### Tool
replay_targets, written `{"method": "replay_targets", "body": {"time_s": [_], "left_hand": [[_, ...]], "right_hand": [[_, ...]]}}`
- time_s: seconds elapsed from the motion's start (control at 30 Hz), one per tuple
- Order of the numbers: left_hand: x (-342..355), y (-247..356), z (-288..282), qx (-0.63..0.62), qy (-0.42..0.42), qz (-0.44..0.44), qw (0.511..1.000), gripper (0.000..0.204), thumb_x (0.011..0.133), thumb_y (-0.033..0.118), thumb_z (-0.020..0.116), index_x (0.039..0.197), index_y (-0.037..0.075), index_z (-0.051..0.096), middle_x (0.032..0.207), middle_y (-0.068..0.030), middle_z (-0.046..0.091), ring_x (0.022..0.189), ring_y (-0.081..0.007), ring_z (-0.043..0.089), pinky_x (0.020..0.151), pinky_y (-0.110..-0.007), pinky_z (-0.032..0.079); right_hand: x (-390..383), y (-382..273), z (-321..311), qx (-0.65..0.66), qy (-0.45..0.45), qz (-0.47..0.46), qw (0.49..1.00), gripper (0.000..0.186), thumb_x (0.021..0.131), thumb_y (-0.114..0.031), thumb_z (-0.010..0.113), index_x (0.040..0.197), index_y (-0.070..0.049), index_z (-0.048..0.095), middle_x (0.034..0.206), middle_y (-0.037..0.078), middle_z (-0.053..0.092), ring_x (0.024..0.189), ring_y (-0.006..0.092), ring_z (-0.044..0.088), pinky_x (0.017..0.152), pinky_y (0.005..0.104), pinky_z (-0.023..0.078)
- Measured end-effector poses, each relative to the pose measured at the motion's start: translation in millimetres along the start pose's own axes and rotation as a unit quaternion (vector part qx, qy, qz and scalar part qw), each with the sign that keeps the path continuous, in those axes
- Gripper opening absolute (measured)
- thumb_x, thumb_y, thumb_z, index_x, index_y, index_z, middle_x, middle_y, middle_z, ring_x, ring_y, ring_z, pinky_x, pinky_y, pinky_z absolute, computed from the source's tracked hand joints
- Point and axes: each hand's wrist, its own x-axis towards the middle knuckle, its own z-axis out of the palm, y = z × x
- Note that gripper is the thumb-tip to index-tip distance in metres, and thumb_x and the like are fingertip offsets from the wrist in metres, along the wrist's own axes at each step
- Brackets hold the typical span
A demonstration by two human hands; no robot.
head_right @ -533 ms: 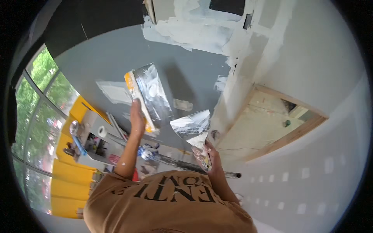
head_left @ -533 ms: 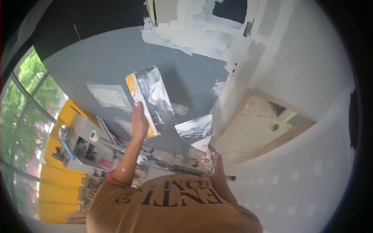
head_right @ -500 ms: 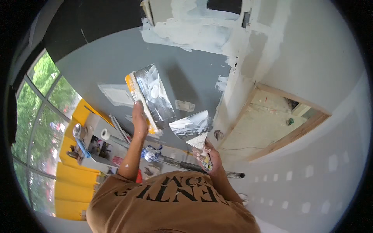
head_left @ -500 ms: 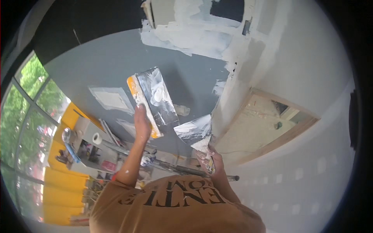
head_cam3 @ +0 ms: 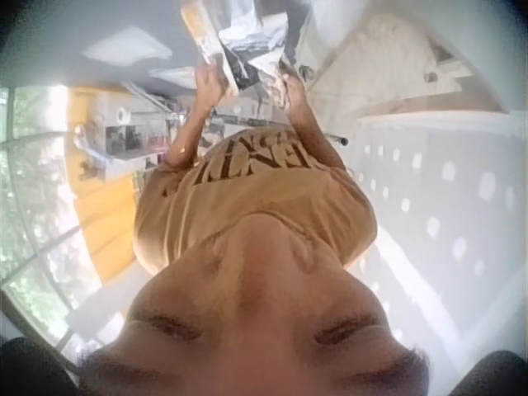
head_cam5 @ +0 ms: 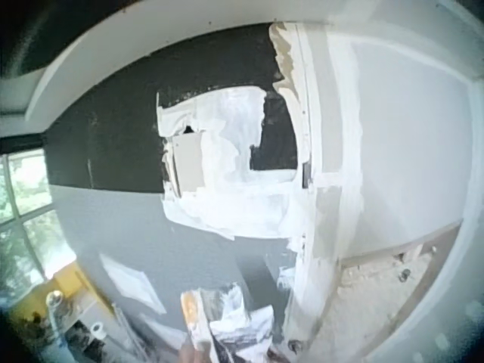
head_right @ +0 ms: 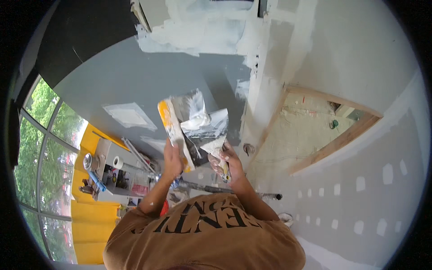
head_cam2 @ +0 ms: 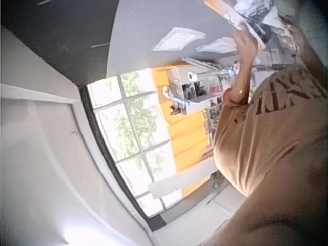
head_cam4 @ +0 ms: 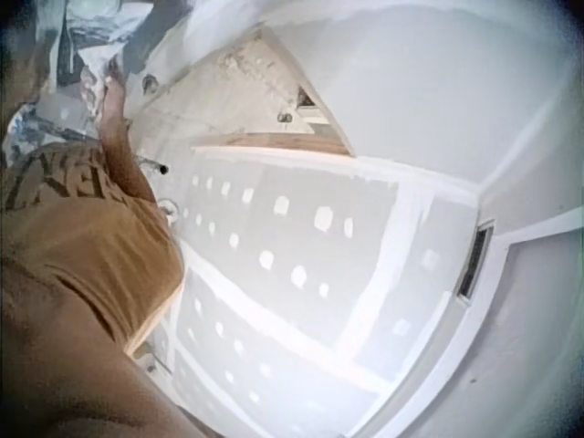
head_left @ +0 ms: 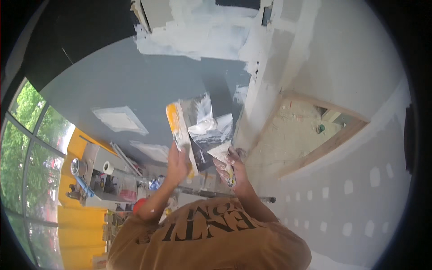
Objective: Applying and smoothing plaster or joint compound onto a drywall surface and ceiling using a putty knife and hawk.
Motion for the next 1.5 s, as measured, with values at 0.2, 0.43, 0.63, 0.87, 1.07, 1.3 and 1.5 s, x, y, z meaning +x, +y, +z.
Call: {"method": "replay_targets", "body": {"time_s": [0.2,0.43,0.63,0.87,1.07,1.3,1.5], "left_hand": [[-36,10,-10,-0.201,0.009,-0.214,0.956,0.032,0.106,0.017,0.045,0.13,-0.003,0.052,0.091,-0.0049,0.06,0.083,-0.0131,0.054,0.075,-0.032,0.047],[-59,-23,-19,-0.186,0.051,-0.075,0.978,0.035,0.107,0.021,0.041,0.122,-0.007,0.056,0.103,-0.0126,0.063,0.094,-0.0176,0.057,0.085,-0.034,0.046],[-66,-57,-19,-0.146,0.087,-0.114,0.979,0.039,0.107,0.023,0.041,0.127,-0.008,0.054,0.111,-0.0173,0.063,0.102,-0.0222,0.058,0.091,-0.036,0.046],[-80,-81,-34,-0.164,0.137,-0.117,0.97,0.046,0.108,0.028,0.042,0.132,-0.009,0.052,0.119,-0.0208,0.062,0.107,-0.0268,0.058,0.096,-0.038,0.044],[-84,-93,-47,-0.18,0.119,-0.179,0.96,0.046,0.109,0.028,0.042,0.135,-0.009,0.051,0.12,-0.0202,0.062,0.109,-0.0256,0.056,0.098,-0.037,0.044],[-93,-134,-39,-0.113,0.092,-0.235,0.961,0.046,0.107,0.026,0.042,0.135,-0.01,0.049,0.122,-0.0265,0.06,0.111,-0.0342,0.058,0.099,-0.043,0.043],[-85,-115,-31,-0.226,-0.027,-0.272,0.935,0.054,0.11,0.036,0.043,0.144,-0.005,0.044,0.13,-0.017,0.054,0.118,-0.0248,0.052,0.102,-0.037,0.041]], "right_hand": [[22,-51,92,-0.153,0.099,-0.092,0.979,0.055,0.092,-0.008,0.061,0.143,-0.003,0.041,0.107,0.015,0.06,0.073,0.0146,0.057,0.051,0.0237,0.045],[120,-200,290,-0.78,0.025,-0.575,0.244,0.06,0.088,0.009,0.053,0.146,-0.005,0.049,0.144,0.028,0.049,0.137,0.0456,0.043,0.116,0.0468,0.034],[271,-304,429,-0.76,0.135,-0.634,0.036,0.069,0.077,0.002,0.072,0.142,-0.005,0.053,0.138,0.032,0.045,0.119,0.0492,0.057,0.098,0.0485,0.053],[306,-317,462,-0.787,0.173,-0.591,0.043,0.069,0.073,-0.002,0.074,0.14,-0.005,0.056,0.136,0.03,0.048,0.115,0.0474,0.06,0.094,0.0488,0.055],[340,-360,476,-0.818,0.194,-0.541,0.011,0.053,0.085,-0.013,0.069,0.134,0.001,0.056,0.136,0.031,0.055,0.118,0.0443,0.061,0.097,0.0475,0.053],[322,-324,404,-0.79,0.129,-0.597,-0.046,0.047,0.082,-0.008,0.068,0.127,0.001,0.061,0.122,0.031,0.06,0.107,0.0466,0.063,0.091,0.0514,0.054],[285,-289,335,-0.828,0.163,-0.537,-0.016,0.07,0.073,0.002,0.065,0.141,-0.004,0.054,0.14,0.029,0.046,0.118,0.0469,0.059,0.096,0.0525,0.052]]}}
